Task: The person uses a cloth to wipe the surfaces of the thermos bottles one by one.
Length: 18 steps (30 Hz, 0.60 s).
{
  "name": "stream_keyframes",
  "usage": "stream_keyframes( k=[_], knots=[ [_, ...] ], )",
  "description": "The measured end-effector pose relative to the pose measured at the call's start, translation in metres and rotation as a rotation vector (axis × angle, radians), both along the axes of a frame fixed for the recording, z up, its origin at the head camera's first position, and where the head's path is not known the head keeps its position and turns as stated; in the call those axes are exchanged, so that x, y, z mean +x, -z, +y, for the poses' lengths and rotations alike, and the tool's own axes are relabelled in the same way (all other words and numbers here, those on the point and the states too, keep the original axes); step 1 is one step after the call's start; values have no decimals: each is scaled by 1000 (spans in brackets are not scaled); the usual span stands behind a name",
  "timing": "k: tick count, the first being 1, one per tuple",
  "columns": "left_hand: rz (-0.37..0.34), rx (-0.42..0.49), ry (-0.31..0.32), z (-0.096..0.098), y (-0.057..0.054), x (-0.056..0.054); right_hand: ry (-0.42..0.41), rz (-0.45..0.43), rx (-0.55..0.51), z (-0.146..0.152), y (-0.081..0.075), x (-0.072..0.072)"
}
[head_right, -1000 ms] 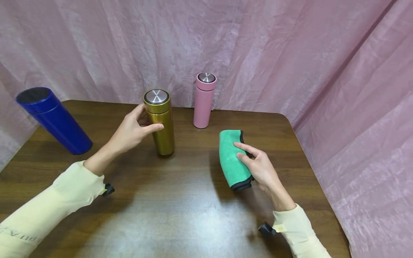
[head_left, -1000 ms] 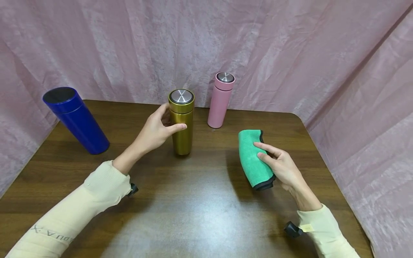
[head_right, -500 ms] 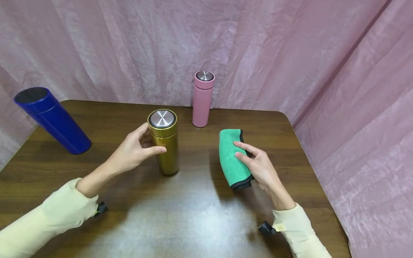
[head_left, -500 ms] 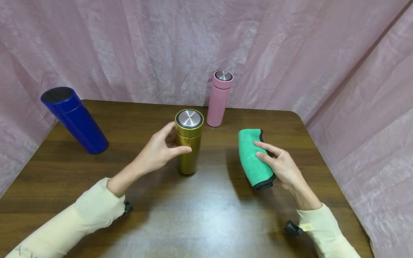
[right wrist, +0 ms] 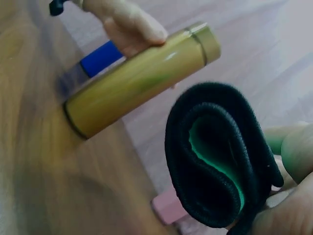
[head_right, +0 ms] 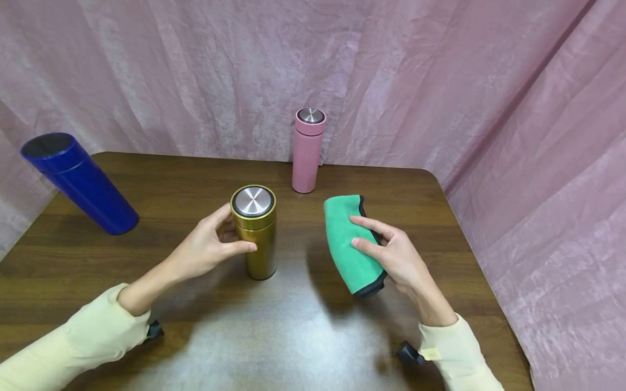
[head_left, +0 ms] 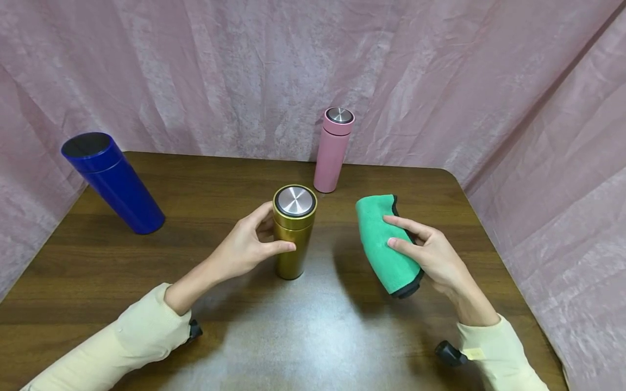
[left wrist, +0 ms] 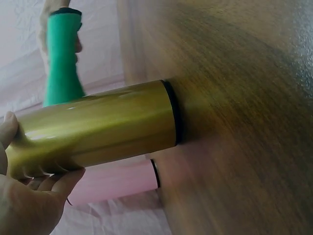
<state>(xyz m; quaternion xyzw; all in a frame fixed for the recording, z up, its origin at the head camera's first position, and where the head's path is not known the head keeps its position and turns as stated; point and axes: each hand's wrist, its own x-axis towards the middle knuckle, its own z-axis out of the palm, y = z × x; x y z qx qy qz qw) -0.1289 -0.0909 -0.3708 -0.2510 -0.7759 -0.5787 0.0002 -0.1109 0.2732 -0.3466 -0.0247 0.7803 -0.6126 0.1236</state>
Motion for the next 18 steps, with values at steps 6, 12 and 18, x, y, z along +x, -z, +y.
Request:
stream_keyframes(
  k=[6, 12, 18],
  knots=[
    [-5, -2, -3, -3, 1, 2, -159, 117, -90, -9, -32, 12],
    [-11, 4, 13, -2, 4, 2, -268, 215, -111, -28, -61, 17],
    [-12, 7, 31, -2, 6, 1, -295, 199, -132, -57, -78, 12]
  ],
)
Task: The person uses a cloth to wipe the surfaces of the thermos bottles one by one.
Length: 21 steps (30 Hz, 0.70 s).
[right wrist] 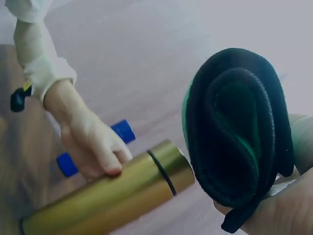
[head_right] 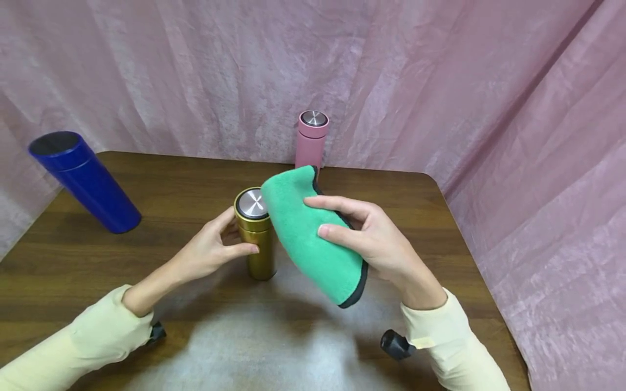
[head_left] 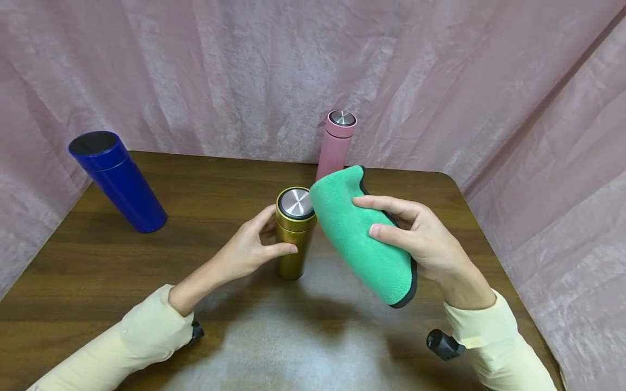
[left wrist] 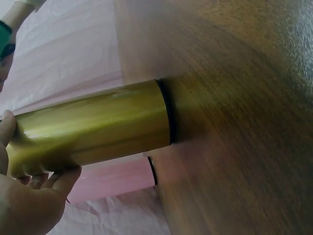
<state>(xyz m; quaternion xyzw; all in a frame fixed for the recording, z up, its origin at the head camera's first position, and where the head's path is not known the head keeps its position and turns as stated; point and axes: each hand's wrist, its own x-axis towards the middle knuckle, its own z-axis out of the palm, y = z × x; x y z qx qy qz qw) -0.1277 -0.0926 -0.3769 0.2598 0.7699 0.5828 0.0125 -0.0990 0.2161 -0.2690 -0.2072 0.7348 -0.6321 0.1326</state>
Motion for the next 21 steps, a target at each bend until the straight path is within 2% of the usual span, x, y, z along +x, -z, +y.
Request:
stream_keyframes(
  k=[6, 12, 17, 21],
  knots=[
    [-3, 15, 41, 1, 2, -4, -44, 0, 63, -28, -8, -20],
    [-27, -5, 45, 2, 1, -5, -3, 115, 253, -40, -15, -40],
    [-3, -15, 34, 2, 0, -5, 23, 119, 332, -41, -20, -48],
    [1, -14, 30, 3, -1, -6, 32, 107, 369, -37, -23, -46]
  ],
)
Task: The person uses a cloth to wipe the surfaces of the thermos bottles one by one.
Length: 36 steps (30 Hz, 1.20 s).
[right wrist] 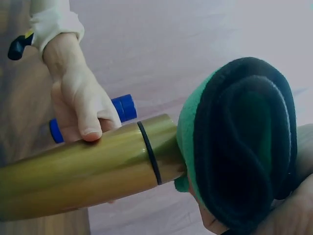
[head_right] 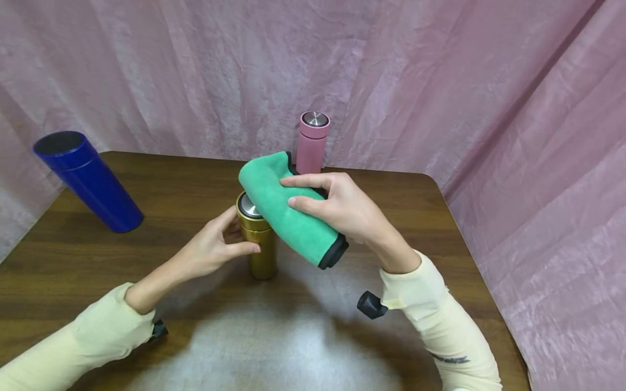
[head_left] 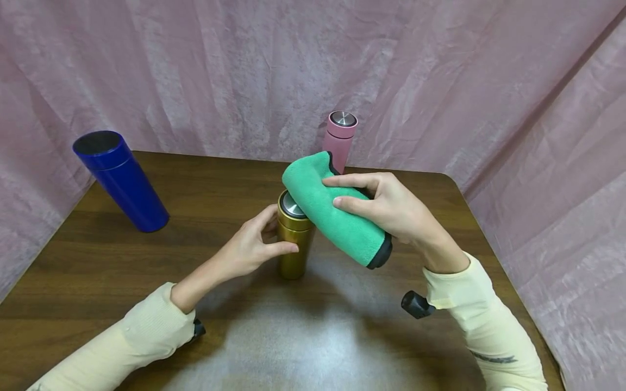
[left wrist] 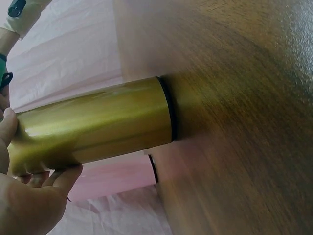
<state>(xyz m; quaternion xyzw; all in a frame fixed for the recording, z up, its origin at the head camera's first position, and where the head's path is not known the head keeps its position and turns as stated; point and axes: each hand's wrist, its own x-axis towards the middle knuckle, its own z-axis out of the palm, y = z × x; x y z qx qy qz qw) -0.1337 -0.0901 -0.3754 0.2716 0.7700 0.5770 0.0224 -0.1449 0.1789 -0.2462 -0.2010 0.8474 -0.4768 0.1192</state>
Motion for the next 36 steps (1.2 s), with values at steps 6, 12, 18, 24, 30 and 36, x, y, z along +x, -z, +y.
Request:
stream_keyframes(
  k=[6, 12, 18, 24, 30, 36],
  knots=[
    [-5, 6, -1, 0, 0, 0, -12, 9, 39, 9, -3, 11],
    [-13, 16, 8, 0, 0, -1, -47, -20, 1, 16, -1, 21],
    [-6, 17, 24, -1, 1, 0, -131, -30, -66, 12, -1, 29],
    [14, 5, 37, -3, 1, 2, -190, 64, -23, 2, -7, 26],
    [-11, 27, 57, -2, 1, 1, -159, 127, 96, -9, -18, 17],
    [-45, 6, 30, -1, -1, 2, -102, 135, 210, -16, -28, 7]
  ],
)
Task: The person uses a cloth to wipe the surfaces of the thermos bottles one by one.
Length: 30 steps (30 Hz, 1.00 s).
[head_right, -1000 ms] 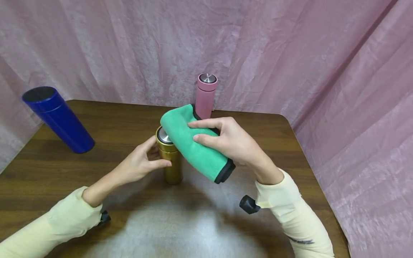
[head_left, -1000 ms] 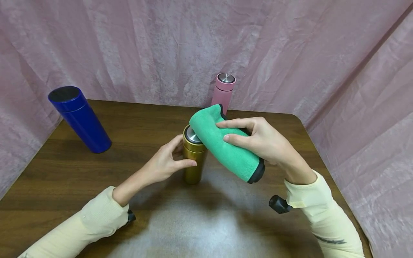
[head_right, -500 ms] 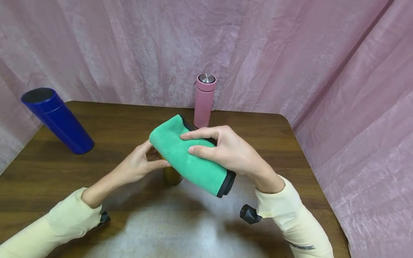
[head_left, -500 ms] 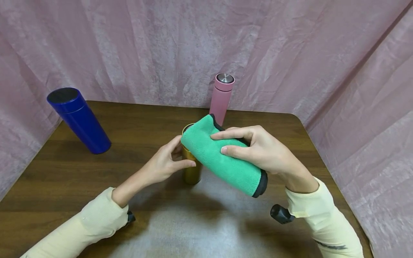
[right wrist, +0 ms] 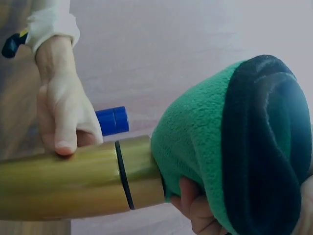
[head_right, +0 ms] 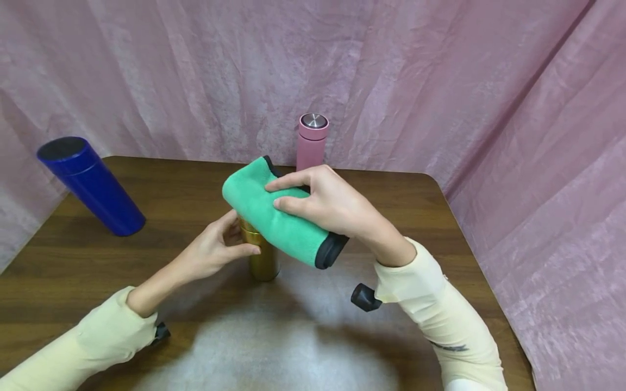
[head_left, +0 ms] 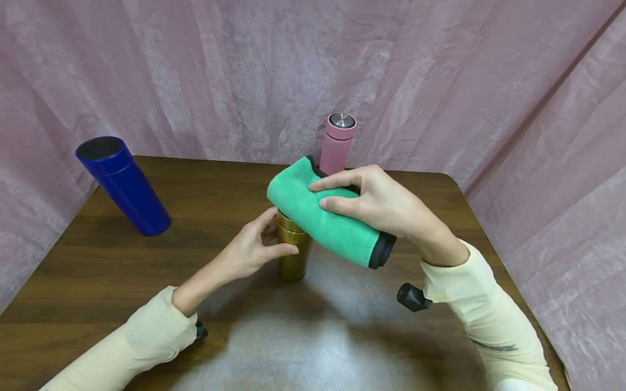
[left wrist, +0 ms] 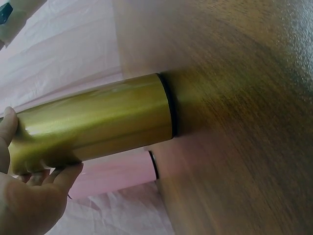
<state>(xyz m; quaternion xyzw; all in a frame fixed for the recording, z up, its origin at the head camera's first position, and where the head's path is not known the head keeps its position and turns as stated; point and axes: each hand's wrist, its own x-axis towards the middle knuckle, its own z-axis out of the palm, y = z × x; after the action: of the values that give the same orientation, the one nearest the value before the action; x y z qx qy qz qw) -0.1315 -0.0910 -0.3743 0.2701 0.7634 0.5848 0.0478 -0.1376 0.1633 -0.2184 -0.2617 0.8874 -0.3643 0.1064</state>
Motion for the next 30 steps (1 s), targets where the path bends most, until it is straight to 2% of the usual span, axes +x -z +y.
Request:
stream_keyframes(
  k=[3, 9, 14, 21, 26, 30],
  knots=[
    [1, -9, -18, 1, 0, 0, 21, 5, 34, 1, -3, -4],
    [46, -5, -24, 2, 1, 0, 28, 26, 73, 10, -5, -6],
    [47, 5, -29, 2, 1, 0, -20, 48, 74, 17, -5, 0],
    [35, 21, -27, 1, 2, 1, -134, 78, 79, 19, -4, 9],
    [38, 31, -17, 1, 3, 1, -134, 54, 90, 15, -4, 12],
    [39, 39, -15, 1, 4, 0, -120, 71, 107, 11, -4, 10]
  ],
)
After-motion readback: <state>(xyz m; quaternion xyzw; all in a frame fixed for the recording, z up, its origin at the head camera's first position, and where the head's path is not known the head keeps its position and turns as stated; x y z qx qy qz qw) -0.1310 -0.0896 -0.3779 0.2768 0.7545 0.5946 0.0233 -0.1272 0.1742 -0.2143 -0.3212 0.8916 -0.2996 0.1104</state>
